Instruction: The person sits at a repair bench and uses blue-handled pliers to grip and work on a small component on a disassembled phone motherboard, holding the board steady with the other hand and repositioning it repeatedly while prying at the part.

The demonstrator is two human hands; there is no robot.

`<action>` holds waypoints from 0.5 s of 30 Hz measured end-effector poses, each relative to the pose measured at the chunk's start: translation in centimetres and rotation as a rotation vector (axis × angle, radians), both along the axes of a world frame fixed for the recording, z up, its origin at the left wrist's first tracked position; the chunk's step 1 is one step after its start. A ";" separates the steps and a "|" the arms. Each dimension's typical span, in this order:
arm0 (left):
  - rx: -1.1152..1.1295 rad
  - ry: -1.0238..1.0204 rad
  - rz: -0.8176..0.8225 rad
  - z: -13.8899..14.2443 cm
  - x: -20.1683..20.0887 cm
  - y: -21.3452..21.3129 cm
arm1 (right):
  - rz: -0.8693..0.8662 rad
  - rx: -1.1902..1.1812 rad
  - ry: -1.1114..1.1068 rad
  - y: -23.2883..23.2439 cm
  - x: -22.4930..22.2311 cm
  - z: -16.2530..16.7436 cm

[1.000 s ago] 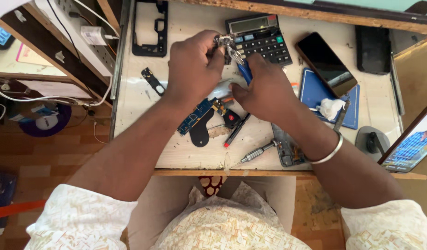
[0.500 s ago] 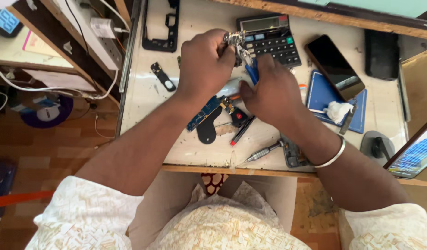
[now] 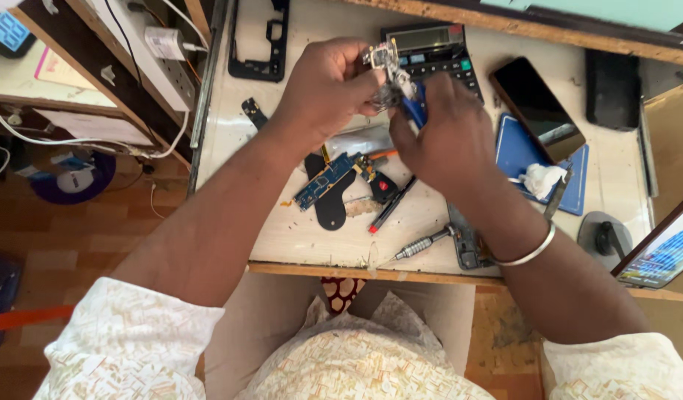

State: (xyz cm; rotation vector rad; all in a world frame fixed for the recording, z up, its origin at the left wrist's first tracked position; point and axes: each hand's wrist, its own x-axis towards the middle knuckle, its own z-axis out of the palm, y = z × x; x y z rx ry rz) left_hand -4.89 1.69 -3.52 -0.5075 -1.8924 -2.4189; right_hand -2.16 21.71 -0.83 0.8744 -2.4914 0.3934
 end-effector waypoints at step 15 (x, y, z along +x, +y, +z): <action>0.212 0.071 -0.348 1.0 1.0 -1.4 | 0.135 -0.130 -0.084 1.7 -0.8 1.3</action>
